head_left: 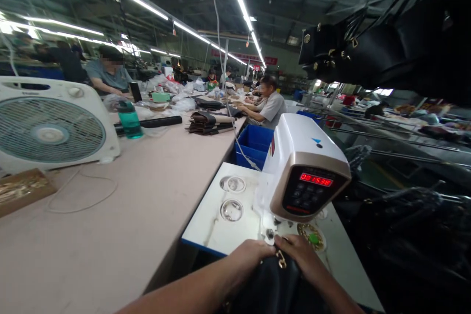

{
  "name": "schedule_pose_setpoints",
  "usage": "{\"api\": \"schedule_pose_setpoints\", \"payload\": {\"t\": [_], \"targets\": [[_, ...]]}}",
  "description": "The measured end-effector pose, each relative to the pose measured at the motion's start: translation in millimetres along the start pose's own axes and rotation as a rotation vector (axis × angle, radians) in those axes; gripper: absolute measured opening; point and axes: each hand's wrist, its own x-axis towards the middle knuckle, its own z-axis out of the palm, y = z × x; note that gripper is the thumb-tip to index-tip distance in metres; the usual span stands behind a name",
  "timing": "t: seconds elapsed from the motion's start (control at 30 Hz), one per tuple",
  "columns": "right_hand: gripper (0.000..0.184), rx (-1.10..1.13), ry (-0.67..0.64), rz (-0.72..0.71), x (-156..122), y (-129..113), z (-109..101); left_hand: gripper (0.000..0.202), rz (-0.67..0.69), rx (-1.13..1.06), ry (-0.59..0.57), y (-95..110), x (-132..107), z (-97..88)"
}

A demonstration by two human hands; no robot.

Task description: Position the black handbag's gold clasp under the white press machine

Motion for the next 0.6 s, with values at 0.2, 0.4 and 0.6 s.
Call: {"api": "schedule_pose_setpoints", "payload": {"t": [0.2,0.4,0.6], "targets": [[0.055,0.083,-0.091,0.104,-4.3,4.3,1.1,0.023,-0.036,-0.041,0.107,-7.1,-4.8,7.8],[0.052,-0.008,0.027,0.204,-16.5,0.0,-12.6,0.024,0.025,0.064,0.142,-11.2,2.7,13.8],[0.051,-0.121,0.012,0.142,-21.2,-1.2,-19.5,0.023,0.12,0.162,0.16,-12.0,9.8,12.0]]}}
